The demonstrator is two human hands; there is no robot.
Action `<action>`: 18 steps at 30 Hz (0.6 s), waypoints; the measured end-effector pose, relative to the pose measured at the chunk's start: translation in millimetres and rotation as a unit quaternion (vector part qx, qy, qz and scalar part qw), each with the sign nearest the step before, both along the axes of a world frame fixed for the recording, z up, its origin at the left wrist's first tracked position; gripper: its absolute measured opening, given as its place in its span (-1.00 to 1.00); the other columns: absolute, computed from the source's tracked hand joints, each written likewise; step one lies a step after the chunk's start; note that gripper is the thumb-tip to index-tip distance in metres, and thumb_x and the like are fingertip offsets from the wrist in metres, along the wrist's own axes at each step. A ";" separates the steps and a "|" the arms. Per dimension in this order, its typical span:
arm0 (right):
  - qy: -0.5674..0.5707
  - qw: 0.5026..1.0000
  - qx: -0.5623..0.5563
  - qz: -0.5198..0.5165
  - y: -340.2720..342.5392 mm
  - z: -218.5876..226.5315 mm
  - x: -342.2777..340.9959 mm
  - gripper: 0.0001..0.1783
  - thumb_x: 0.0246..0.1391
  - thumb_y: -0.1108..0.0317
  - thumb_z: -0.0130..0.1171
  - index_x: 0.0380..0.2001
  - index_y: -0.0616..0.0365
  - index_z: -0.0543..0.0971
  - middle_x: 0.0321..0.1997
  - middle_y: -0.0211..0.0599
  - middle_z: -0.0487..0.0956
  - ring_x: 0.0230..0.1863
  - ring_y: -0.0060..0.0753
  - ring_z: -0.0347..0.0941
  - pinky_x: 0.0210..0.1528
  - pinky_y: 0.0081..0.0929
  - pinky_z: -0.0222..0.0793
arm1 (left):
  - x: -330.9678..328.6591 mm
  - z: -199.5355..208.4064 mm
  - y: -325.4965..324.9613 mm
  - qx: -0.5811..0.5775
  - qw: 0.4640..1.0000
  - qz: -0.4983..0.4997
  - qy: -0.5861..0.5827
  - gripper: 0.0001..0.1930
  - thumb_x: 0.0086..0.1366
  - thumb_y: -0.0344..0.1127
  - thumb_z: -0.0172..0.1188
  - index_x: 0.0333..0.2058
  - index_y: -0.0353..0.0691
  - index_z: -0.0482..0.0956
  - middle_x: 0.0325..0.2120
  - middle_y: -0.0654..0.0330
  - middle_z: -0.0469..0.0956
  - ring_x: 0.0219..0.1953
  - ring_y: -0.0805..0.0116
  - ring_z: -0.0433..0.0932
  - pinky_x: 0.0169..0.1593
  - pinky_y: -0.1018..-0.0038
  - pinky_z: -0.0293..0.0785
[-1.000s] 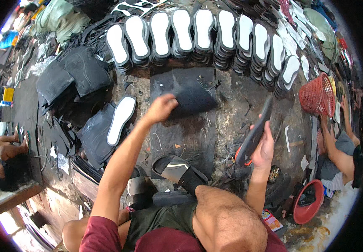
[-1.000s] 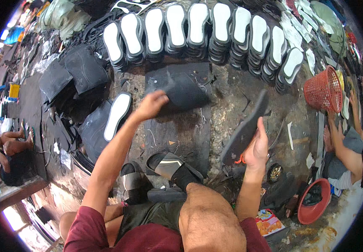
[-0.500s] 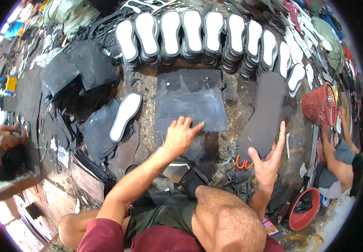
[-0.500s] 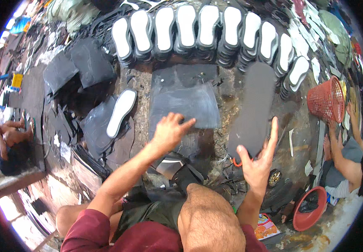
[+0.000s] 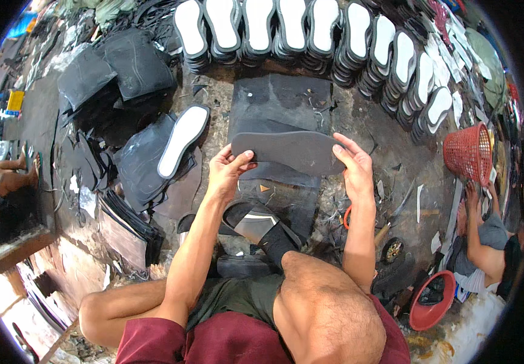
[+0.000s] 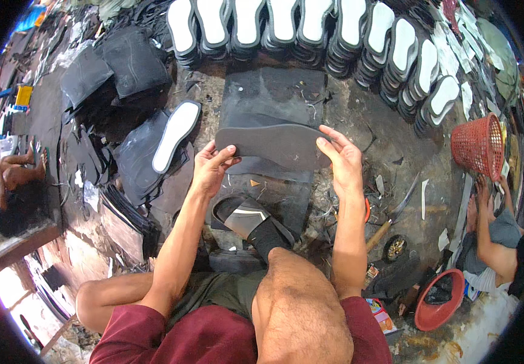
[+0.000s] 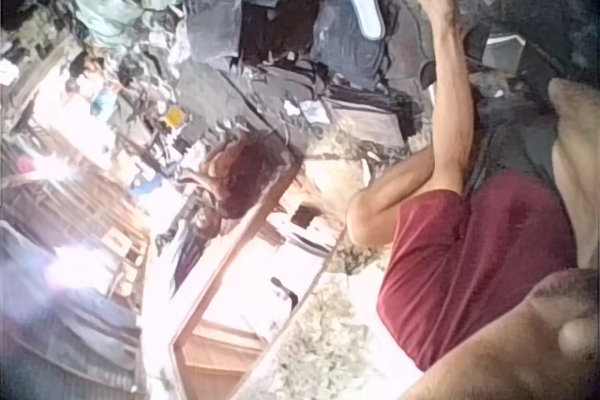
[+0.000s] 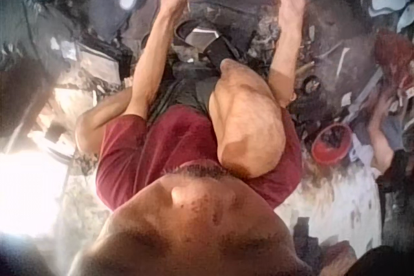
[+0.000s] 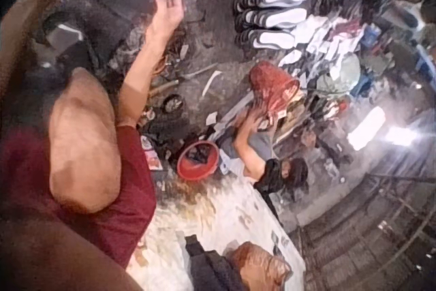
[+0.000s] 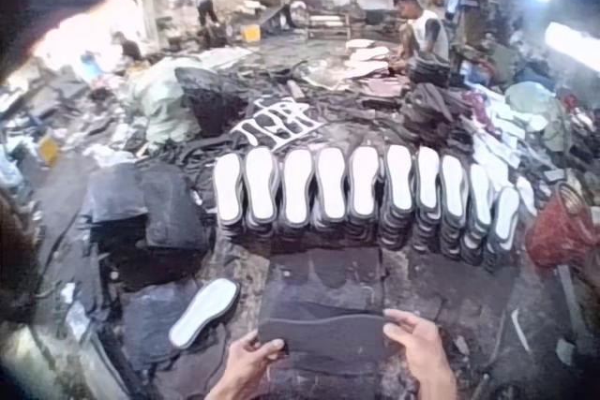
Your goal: The person sits on the floor and repeatedly picks up black shoe insoles, flips them over, and places them into a stack. The person also handles white insoles and places them into a separate stack. The workspace is cluttered with insoles and tools.
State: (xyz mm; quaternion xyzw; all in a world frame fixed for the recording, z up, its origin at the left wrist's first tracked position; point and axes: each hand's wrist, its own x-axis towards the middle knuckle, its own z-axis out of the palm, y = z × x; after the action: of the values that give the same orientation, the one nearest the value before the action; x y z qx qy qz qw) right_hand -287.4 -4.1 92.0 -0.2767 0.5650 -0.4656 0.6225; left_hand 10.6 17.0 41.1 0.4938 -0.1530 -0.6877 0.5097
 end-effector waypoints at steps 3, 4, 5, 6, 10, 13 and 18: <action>0.137 0.986 -0.093 0.012 -0.8 2.2 5.7 -0.60 0.08 0.53 0.40 0.02 0.31 0.65 -0.12 -0.25 0.70 -0.10 -0.57 0.58 -0.03 -0.60 0.47 | 0.0 2.6 3.4 0.013 1.000 0.019 0.004 -0.65 0.22 -0.49 0.39 -0.02 -0.32 0.58 -0.23 0.17 0.69 -0.28 0.43 0.68 -0.13 0.37 0.71; 0.135 0.986 -0.094 0.008 -0.5 6.3 7.7 -0.62 0.08 0.53 0.40 0.00 0.32 0.66 -0.13 -0.25 0.70 -0.12 -0.57 0.59 -0.05 -0.61 0.48 | -0.5 3.2 3.6 0.009 1.000 0.024 0.000 -0.66 0.22 -0.50 0.39 -0.03 -0.32 0.58 -0.24 0.17 0.69 -0.29 0.43 0.69 -0.13 0.37 0.71; 0.134 0.986 -0.095 0.004 -0.4 11.8 9.6 -0.64 0.08 0.53 0.40 -0.02 0.32 0.67 -0.15 -0.25 0.71 -0.15 -0.57 0.59 -0.08 -0.62 0.49 | -0.7 3.7 3.5 0.005 1.000 0.027 0.009 -0.56 0.24 -0.50 0.37 0.09 -0.31 0.51 -0.23 0.14 0.69 -0.28 0.42 0.69 -0.14 0.38 0.71; 0.132 0.987 -0.096 -0.001 0.1 15.8 12.6 -0.66 0.09 0.52 0.40 -0.04 0.32 0.68 -0.17 -0.25 0.71 -0.17 -0.56 0.60 -0.10 -0.63 0.50 | -2.3 9.0 3.2 -0.011 0.999 0.031 -0.001 -0.51 0.24 -0.51 0.37 0.14 -0.30 0.46 -0.23 0.14 0.69 -0.28 0.41 0.69 -0.14 0.38 0.71; 0.069 0.995 -0.078 0.007 -1.0 -3.6 3.4 -0.57 0.07 0.52 0.42 0.04 0.32 0.64 -0.10 -0.19 0.71 -0.15 -0.53 0.61 -0.05 -0.60 0.51 | 0.7 11.2 3.0 -0.022 0.999 0.028 -0.021 -0.27 0.22 -0.54 0.37 0.32 -0.26 0.25 -0.21 0.10 0.66 -0.25 0.34 0.68 -0.13 0.39 0.72; 0.045 0.999 -0.015 -0.012 -1.0 -16.7 10.5 -0.49 0.05 0.50 0.43 0.11 0.30 0.59 -0.05 -0.18 0.69 -0.12 -0.52 0.61 -0.05 -0.60 0.51 | 2.8 -2.3 4.5 0.021 0.997 0.045 -0.053 -0.30 0.19 -0.55 0.39 0.29 -0.28 0.31 -0.19 0.11 0.63 -0.25 0.33 0.68 -0.15 0.40 0.73; 0.098 0.994 0.021 -0.039 31.6 -65.2 5.2 -0.52 0.05 0.49 0.44 0.08 0.27 0.61 -0.01 -0.24 0.67 -0.09 -0.55 0.58 -0.10 -0.61 0.49 | 1.1 -31.2 18.9 0.047 0.993 0.038 -0.105 -0.38 0.17 -0.52 0.42 0.22 -0.30 0.43 -0.16 0.16 0.60 -0.25 0.38 0.66 -0.26 0.45 0.70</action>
State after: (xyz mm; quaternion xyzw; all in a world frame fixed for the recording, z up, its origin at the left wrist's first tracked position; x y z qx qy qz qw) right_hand -282.3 27.5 26.8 -0.2853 0.6431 -0.4483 0.5514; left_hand 11.7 35.9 10.0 0.5922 -0.1540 -0.6185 0.4929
